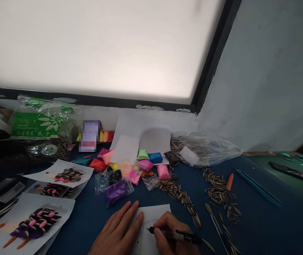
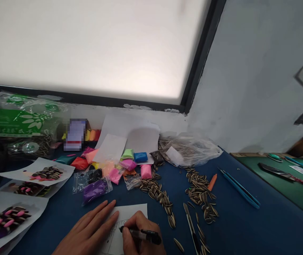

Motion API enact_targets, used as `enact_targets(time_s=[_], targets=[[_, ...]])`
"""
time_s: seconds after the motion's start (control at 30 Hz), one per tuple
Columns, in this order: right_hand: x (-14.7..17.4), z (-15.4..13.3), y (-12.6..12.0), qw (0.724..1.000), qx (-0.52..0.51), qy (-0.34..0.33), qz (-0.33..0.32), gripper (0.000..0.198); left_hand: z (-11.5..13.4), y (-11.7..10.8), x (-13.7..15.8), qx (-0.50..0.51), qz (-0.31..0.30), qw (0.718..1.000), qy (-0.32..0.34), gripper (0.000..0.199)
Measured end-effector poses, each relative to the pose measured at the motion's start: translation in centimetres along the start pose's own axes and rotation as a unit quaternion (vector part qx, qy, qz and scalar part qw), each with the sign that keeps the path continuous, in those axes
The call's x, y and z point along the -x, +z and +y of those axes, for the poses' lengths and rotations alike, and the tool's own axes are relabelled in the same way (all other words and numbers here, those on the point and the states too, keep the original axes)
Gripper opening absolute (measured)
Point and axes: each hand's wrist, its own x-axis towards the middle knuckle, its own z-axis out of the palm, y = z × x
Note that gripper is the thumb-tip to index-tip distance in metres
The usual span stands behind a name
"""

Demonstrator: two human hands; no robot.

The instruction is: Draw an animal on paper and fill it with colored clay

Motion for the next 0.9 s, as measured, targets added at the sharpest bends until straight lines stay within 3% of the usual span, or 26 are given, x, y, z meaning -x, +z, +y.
enact_targets(time_s=[0.3,0.6,0.9], targets=[[0.0,0.1,-0.3,1.0,0.011,-0.016,-0.017,0.022,0.6,0.2,0.0,0.001,0.022,1.0,-0.012,0.061],[0.3,-0.2,-0.2,0.998,0.044,-0.042,0.016,0.021,0.7,-1.6,-0.2,-0.005,0.031,1.0,-0.001,0.056],[0.1,-0.4,-0.4,0.998,0.044,-0.051,-0.007,0.019,0.7,-0.8,0.1,0.01,0.042,0.999,-0.006,0.071]])
